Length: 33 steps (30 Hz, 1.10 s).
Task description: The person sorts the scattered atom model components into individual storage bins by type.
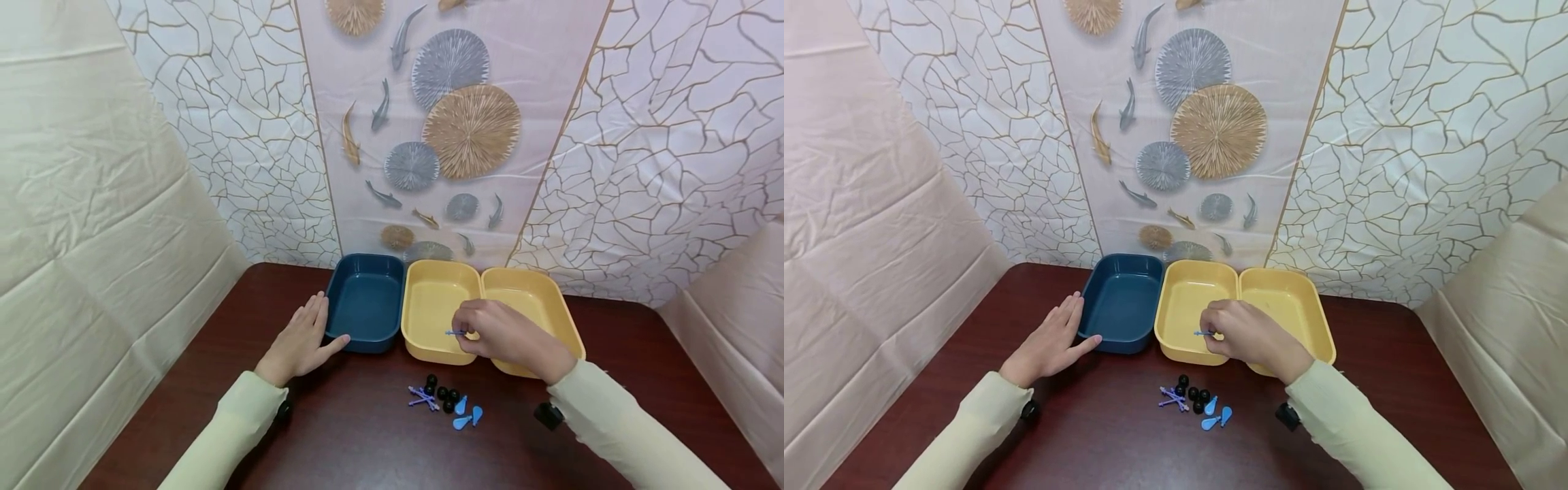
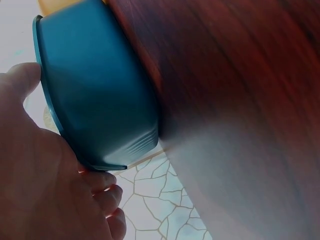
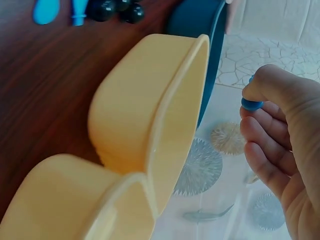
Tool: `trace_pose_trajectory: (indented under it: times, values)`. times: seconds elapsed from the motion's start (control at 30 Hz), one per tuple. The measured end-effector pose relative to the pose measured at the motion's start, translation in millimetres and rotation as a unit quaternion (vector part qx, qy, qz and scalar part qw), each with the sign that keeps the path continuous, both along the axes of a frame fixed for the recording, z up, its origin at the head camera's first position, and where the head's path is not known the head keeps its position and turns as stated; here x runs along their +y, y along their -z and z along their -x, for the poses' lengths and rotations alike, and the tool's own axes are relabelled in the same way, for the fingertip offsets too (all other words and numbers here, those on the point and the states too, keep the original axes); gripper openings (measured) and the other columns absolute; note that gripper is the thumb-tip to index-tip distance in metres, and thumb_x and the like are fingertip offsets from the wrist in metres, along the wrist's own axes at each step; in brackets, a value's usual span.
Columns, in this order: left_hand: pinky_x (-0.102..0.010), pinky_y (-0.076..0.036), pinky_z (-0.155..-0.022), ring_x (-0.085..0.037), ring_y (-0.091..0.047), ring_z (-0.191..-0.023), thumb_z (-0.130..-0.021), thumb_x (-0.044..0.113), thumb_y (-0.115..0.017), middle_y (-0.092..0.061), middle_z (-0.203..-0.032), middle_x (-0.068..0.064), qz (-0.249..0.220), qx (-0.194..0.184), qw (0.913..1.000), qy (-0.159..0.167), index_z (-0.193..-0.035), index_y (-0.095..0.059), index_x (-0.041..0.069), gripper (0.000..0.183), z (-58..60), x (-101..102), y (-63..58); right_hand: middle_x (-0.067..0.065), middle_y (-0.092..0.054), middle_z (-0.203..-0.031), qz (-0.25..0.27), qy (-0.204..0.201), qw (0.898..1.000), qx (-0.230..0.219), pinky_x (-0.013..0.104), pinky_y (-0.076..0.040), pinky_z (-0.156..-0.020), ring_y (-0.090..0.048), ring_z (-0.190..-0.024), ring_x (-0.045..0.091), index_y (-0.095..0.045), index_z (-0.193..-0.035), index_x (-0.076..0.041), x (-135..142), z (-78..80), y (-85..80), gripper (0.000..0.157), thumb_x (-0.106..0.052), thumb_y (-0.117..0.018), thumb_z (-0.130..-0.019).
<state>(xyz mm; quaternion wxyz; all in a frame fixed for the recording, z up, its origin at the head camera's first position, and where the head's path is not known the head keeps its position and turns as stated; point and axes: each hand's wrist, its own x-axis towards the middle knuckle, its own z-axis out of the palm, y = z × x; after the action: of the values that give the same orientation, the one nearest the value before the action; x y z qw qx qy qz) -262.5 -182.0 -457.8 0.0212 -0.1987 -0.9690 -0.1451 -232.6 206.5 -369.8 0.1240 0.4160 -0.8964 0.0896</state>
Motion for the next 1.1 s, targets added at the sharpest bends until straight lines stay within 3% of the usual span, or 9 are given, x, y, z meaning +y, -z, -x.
trace_pose_trajectory:
  times: [0.5,0.73,1.1]
  values:
    - [-0.061,-0.021,-0.132,-0.044,-0.018,-0.163,-0.104,0.062,-0.051,-0.017,-0.175,-0.026,0.002,-0.002,1.0000,-0.002,-0.165,-0.018,-0.008,0.098,0.1,0,0.2,-0.002,-0.071,-0.087,0.034,-0.019,0.999,-0.009,0.022,-0.055,-0.069,-0.060,-0.075,0.008,-0.076,-0.089,-0.012,-49,39.2,3.0,0.005,-0.007,-0.076,-0.090]
    - [-0.060,-0.021,-0.132,-0.044,-0.018,-0.163,-0.104,0.064,-0.049,-0.016,-0.176,-0.025,0.009,-0.005,0.9999,-0.003,-0.166,-0.016,-0.007,0.099,1.6,-1,1.3,-0.001,-0.068,-0.084,0.034,-0.014,0.999,-0.025,0.020,-0.049,-0.066,-0.053,-0.072,0.007,-0.074,-0.087,-0.012,-77,58.4,12.0,0.007,-0.007,-0.074,-0.091]
    - [-0.060,-0.022,-0.131,-0.044,-0.020,-0.163,-0.104,0.064,-0.049,-0.018,-0.175,-0.026,0.008,-0.003,1.0000,-0.002,-0.166,-0.017,-0.007,0.099,2.2,-2,0.7,0.002,-0.070,-0.087,0.038,-0.024,0.996,-0.082,0.021,-0.053,-0.069,-0.056,-0.072,0.008,-0.075,-0.092,-0.007,-116,85.5,34.2,0.003,-0.009,-0.074,-0.093]
